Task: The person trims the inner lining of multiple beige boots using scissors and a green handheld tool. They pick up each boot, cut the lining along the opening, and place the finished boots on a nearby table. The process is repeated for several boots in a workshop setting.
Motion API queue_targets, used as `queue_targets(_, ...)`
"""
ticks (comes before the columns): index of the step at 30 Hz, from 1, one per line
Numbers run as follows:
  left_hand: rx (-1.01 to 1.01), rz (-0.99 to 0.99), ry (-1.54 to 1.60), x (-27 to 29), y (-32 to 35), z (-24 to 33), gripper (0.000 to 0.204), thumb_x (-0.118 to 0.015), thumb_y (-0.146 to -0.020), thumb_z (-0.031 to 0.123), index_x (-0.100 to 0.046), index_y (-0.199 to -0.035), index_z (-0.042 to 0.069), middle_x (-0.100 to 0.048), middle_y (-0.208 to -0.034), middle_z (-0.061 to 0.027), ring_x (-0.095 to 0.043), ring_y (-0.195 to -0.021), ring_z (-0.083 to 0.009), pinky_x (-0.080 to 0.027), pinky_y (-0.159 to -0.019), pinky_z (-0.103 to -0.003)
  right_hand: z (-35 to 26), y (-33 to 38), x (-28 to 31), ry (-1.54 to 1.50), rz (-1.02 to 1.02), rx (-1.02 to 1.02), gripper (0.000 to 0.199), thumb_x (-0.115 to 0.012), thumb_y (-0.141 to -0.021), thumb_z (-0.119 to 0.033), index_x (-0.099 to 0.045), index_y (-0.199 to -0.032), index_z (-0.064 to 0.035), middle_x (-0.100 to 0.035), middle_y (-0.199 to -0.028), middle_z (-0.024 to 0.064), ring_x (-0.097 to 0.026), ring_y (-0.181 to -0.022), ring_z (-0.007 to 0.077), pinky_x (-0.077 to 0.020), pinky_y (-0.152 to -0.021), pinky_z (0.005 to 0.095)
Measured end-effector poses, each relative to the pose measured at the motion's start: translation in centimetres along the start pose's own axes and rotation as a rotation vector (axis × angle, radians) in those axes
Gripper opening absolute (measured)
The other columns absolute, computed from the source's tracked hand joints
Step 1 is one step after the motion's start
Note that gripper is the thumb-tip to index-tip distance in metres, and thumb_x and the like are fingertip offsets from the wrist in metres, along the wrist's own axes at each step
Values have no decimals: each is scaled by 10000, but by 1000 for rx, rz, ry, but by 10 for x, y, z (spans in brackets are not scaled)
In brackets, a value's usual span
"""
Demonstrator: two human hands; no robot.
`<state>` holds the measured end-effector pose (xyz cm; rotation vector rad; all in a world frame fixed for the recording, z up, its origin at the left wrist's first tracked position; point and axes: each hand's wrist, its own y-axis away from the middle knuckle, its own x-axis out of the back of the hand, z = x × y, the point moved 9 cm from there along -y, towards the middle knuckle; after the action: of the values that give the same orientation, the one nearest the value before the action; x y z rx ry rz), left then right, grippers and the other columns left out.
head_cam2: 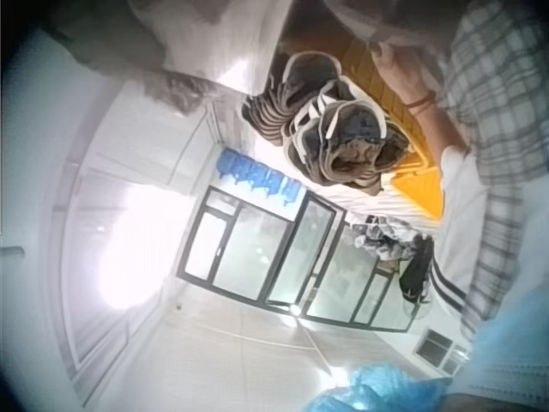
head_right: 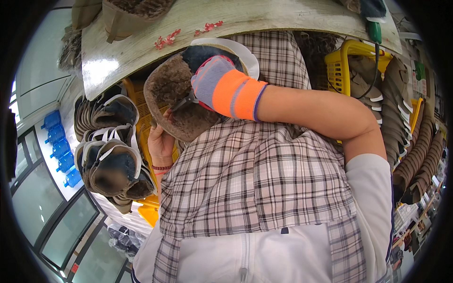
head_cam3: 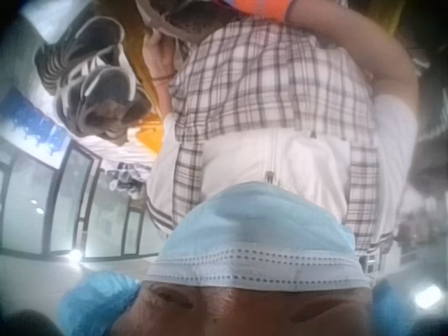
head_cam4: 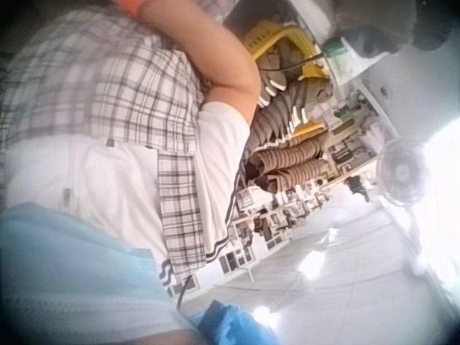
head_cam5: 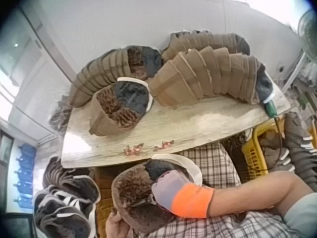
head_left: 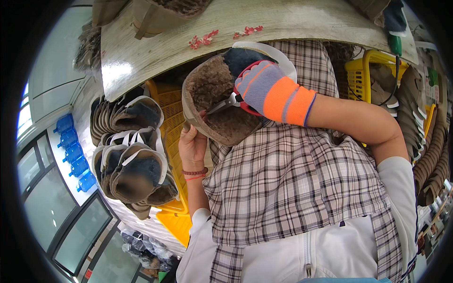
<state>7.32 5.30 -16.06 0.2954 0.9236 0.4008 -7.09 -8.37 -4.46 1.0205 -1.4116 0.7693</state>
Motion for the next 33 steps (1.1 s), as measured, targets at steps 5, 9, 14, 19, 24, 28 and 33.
queue_targets(5, 5, -29, 6, -7, 0, 1, 398, -574, -847, 64, -470, -1224, -11, -505, -1229, -201, -481, -1142, -280, -372, -1002, -389, 12, 4, 0, -70, -69, -60, 190, -639, -692, -243, -624, -779, -75, -610, -675, 56, -609, -654, 222, -462, -523, 352)
queue_targets(9, -11, -22, 2, -4, 0, 1, 409, -581, -844, 67, -467, -1229, -11, -499, -1235, -203, -474, -1150, -285, -362, -1010, -398, 49, 21, 23, -247, 173, -119, 268, -672, -693, -311, -638, -841, -90, -619, -720, 60, -610, -698, 246, -481, -599, 344)
queue_targets(14, 9, -28, 22, -8, 1, 1, 423, -599, -833, 72, -471, -1228, -11, -496, -1240, -200, -488, -1137, -282, -379, -996, -399, 73, 48, 24, -211, 180, -207, 433, -721, -665, -414, -605, -912, -77, -615, -777, 96, -597, -730, 270, -468, -645, 362)
queue_targets(19, 22, -27, 20, -10, 2, 1, 442, -617, -817, 61, -476, -1231, -2, -498, -1244, -189, -511, -1110, -266, -411, -962, -380, 68, 56, 13, -256, -33, -260, 305, -635, -749, -358, -635, -885, -85, -641, -793, 94, -622, -754, 254, -490, -672, 344)
queue_targets(24, -46, -64, 19, -4, 0, 0, 390, -636, -804, 59, -516, -1170, 2, -554, -1162, -167, -549, -1055, -232, -451, -908, -336, 57, 55, 13, -257, -64, -189, 345, -642, -742, -386, -632, -893, -76, -638, -768, 91, -625, -752, 261, -491, -656, 343)
queue_targets(28, -93, -24, 0, 5, -2, -2, 363, -655, -780, 52, -543, -1123, 4, -582, -1079, -135, -562, -1001, -223, -502, -849, -337, 53, 48, 3, -307, -134, -183, 421, -647, -724, -454, -627, -888, -66, -643, -758, 90, -633, -732, 263, -491, -630, 353)
queue_targets(33, -102, -18, -41, -7, 0, 4, 358, -655, -786, 57, -539, -1120, 4, -587, -1051, -137, -577, -963, -229, -515, -820, -322, 48, 39, -3, -290, -305, -145, 549, -632, -691, -572, -623, -881, -58, -651, -759, 96, -638, -709, 273, -493, -622, 363)
